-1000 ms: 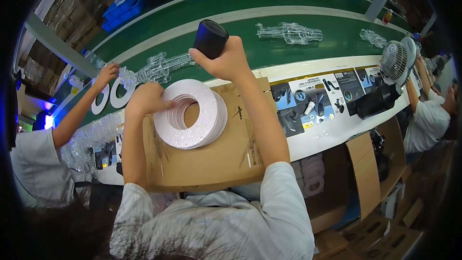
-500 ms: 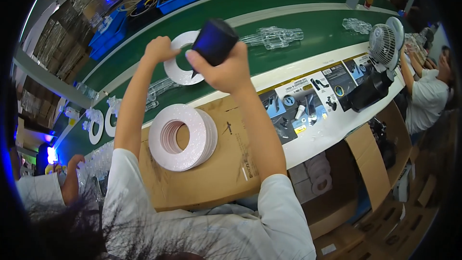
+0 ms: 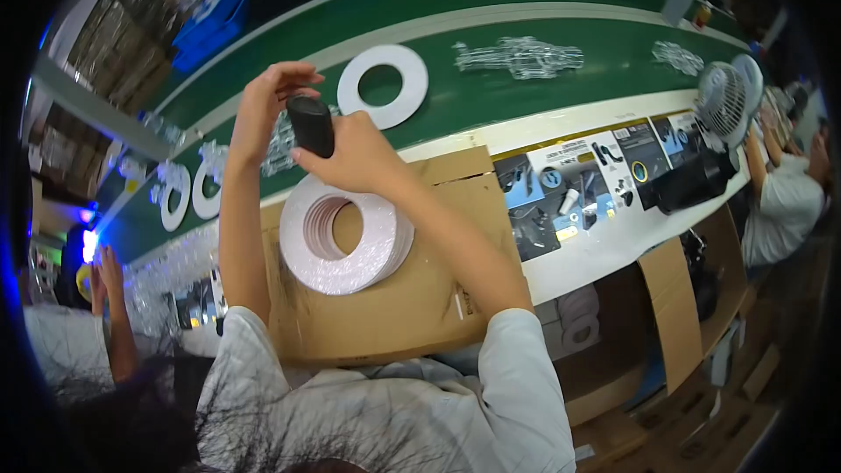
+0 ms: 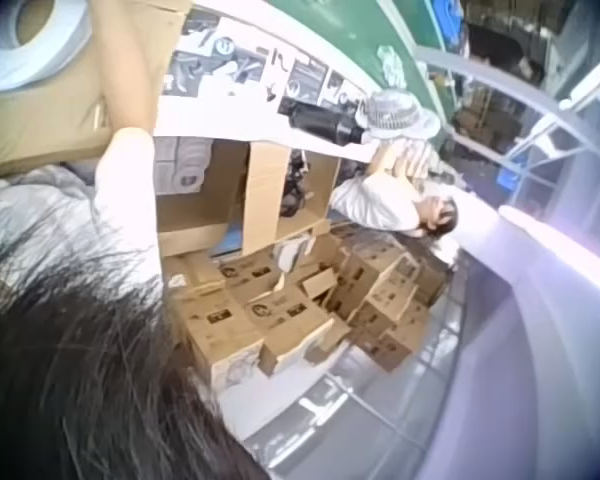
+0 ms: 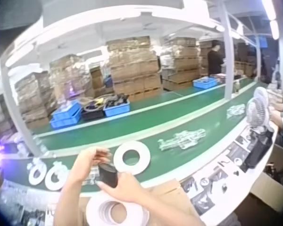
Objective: Apply adhesive or sealant from a squeeze bottle to circular foam rings on an assembly line.
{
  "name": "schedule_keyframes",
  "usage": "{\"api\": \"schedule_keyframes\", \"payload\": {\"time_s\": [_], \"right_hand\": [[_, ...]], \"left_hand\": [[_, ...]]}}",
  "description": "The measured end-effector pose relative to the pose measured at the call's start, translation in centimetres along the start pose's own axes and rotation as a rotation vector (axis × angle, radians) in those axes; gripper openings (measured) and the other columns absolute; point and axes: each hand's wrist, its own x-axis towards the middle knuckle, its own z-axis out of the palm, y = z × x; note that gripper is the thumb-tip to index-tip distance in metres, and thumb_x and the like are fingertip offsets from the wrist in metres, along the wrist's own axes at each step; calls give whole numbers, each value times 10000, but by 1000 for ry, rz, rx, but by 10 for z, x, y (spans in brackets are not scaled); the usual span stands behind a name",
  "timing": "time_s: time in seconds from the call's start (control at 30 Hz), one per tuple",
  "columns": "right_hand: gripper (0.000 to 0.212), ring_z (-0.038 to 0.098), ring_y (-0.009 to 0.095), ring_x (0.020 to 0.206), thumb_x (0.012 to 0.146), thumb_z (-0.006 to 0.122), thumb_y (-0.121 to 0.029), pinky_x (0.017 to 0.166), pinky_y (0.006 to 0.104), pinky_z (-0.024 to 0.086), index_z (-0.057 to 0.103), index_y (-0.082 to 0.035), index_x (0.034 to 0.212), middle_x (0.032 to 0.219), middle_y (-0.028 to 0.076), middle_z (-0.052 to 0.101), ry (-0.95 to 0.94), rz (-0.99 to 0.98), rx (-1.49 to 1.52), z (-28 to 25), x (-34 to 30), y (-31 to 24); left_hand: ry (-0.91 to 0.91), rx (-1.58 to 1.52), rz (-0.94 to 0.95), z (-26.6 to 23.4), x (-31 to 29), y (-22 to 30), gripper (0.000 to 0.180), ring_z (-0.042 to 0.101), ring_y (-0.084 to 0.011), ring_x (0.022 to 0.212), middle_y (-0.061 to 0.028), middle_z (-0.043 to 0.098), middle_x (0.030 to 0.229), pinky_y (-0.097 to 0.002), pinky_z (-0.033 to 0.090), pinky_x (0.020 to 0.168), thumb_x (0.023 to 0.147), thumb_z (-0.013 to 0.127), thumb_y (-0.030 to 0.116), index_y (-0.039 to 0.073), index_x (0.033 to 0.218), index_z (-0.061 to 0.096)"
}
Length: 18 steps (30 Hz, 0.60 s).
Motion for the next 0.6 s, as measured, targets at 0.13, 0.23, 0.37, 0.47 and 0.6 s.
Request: {"api": "schedule_keyframes", "payload": {"time_s": [0.13, 0.23, 0.37, 0.47, 0.6], "right_hand": [[342, 683, 396, 676, 767, 783, -275, 612, 413, 538, 676, 50, 777, 696, 237, 666, 35, -56, -15, 9, -4, -11], [212, 683, 383, 698, 734, 729, -134, 606, 394, 531, 656, 28, 849, 726, 210, 671, -47, -124, -77, 12, -7, -8], [209, 692, 309, 748, 707, 663, -49, 651, 366, 526, 626, 1, 908, 799, 162, 685, -61, -103, 27, 22, -19, -11], [208, 675, 281, 737, 696, 683, -69, 670, 343, 520, 608, 5, 875, 807, 128, 678, -51, -97, -41, 24, -16, -9], [217, 653, 270, 691, 692, 701, -79, 641, 338, 516, 601, 7, 865, 779, 128, 666, -52, -198, -138, 22, -16, 1]], "left_hand": [[137, 240, 304, 26, -54, 22, 514, 613, -192, 914, -93, 651, 968, -302, 467, 870, 903, 599, 480, -6, 1063, 649], [221, 390, 491, 41, -59, 24, 473, 578, -199, 753, -95, 583, 823, -302, 455, 685, 766, 751, 467, 20, 881, 647], [352, 523, 566, 45, -63, 14, 410, 508, -191, 570, -57, 514, 650, -284, 390, 523, 667, 866, 312, 37, 656, 561], [361, 533, 647, 42, -56, 8, 399, 493, -205, 548, -61, 510, 640, -293, 381, 507, 659, 870, 286, 42, 648, 555], [281, 536, 671, 38, -54, 11, 386, 496, -228, 549, -66, 522, 648, -313, 392, 504, 654, 872, 286, 43, 677, 572]]}}
